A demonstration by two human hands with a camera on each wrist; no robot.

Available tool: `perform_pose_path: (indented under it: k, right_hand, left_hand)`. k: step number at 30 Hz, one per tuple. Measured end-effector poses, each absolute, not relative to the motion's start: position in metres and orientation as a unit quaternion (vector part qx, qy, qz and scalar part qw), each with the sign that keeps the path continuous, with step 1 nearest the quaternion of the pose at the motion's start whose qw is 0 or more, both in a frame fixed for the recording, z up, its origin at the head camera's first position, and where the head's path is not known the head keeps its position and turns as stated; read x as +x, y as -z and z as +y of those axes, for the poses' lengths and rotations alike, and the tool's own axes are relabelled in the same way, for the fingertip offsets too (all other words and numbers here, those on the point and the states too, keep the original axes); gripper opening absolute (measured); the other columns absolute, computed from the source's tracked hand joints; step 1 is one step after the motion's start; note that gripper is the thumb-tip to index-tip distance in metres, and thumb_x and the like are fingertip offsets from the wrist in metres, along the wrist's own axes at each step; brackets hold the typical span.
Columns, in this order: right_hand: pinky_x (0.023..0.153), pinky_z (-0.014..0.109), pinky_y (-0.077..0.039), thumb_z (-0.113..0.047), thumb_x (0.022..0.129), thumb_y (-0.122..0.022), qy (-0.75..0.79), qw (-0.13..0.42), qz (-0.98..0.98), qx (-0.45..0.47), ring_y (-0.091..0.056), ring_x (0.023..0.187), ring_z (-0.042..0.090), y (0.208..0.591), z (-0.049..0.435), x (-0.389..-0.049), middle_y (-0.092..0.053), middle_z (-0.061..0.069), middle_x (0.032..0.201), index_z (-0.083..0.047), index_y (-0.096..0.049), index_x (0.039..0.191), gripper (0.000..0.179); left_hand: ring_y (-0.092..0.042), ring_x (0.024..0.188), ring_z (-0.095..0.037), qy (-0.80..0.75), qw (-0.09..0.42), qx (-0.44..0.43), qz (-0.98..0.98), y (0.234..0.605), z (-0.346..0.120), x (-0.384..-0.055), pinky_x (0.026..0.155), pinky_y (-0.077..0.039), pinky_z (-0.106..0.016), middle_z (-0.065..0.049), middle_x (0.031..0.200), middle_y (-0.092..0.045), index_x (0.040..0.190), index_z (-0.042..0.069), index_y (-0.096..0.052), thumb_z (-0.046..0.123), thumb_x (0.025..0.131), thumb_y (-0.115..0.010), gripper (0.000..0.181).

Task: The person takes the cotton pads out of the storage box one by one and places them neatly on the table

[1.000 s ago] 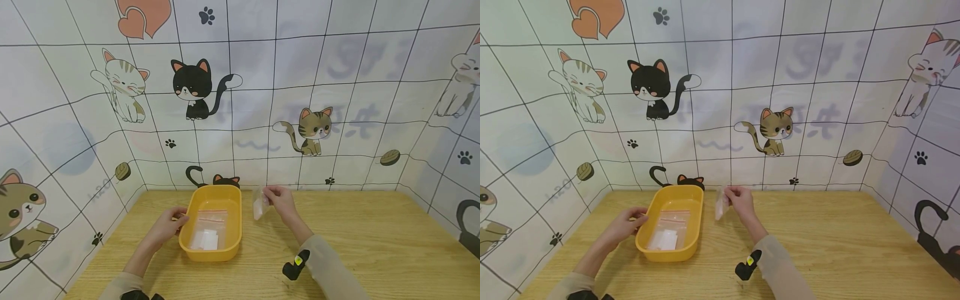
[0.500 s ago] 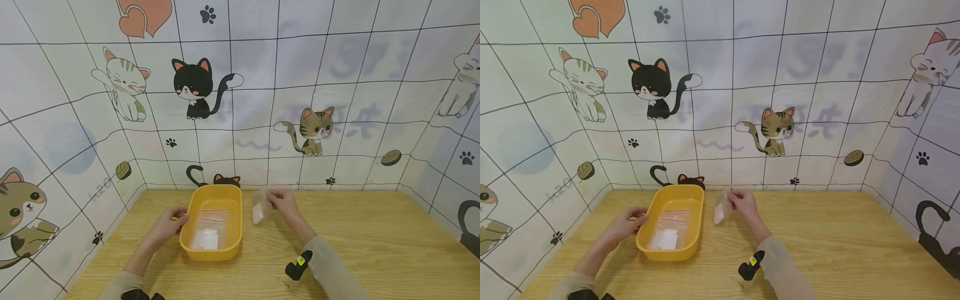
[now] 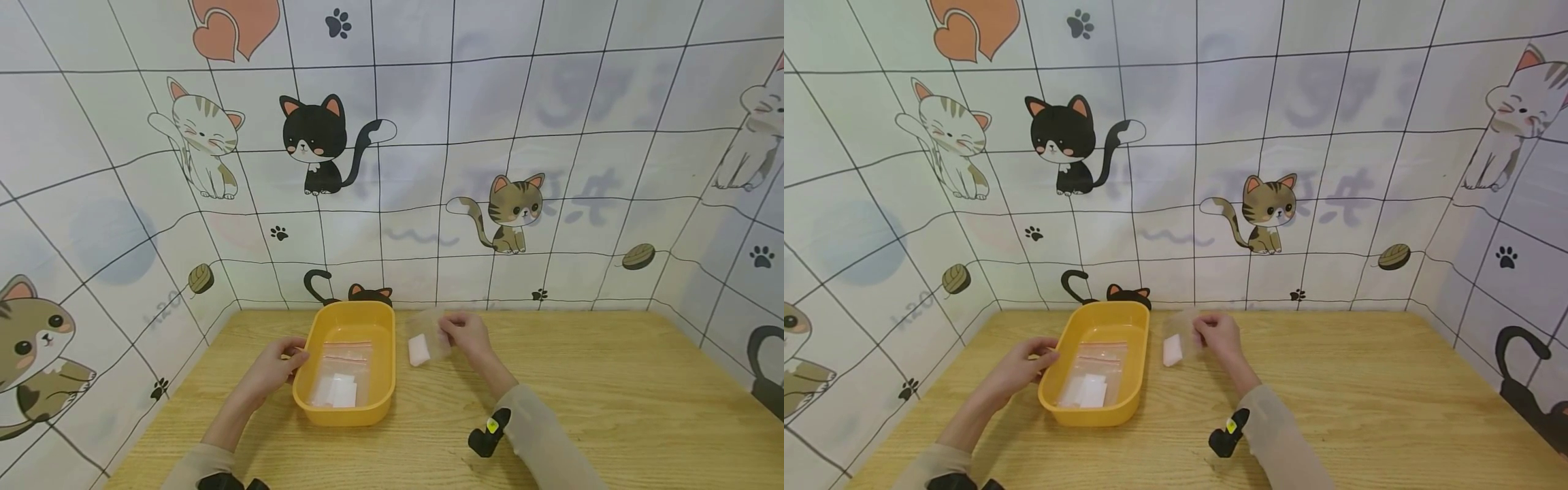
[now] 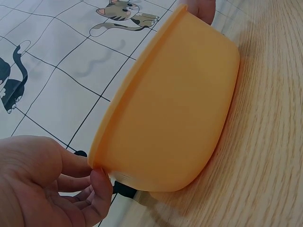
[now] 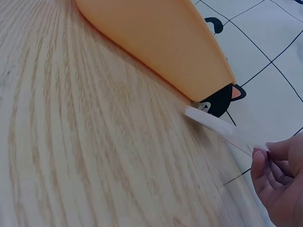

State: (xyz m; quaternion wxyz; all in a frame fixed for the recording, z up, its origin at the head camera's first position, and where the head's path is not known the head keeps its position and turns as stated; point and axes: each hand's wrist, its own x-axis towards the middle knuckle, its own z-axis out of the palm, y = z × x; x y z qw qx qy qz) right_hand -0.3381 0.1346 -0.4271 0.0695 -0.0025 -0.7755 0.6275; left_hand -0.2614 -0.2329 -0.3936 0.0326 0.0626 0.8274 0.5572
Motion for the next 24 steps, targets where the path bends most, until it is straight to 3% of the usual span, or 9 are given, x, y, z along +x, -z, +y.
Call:
perform_pose_path:
  k: [24]
  right_hand:
    - [0.051,0.021,-0.044,-0.008,0.092,-0.071,-0.498,0.101,-0.86,-0.038,-0.056,0.057,0.01,0.438,0.141,-0.343,-0.064,0.004,0.068,0.005,-0.072,0.092,0.013]
  left_hand:
    - [-0.061,0.079,-0.024,-0.553,0.03,0.056,0.831,0.394,-0.233,-0.262,0.065,-0.055,-0.032,-0.021,0.104,-0.057,0.131,-0.014,-0.053,0.005,0.103,-0.055,0.034]
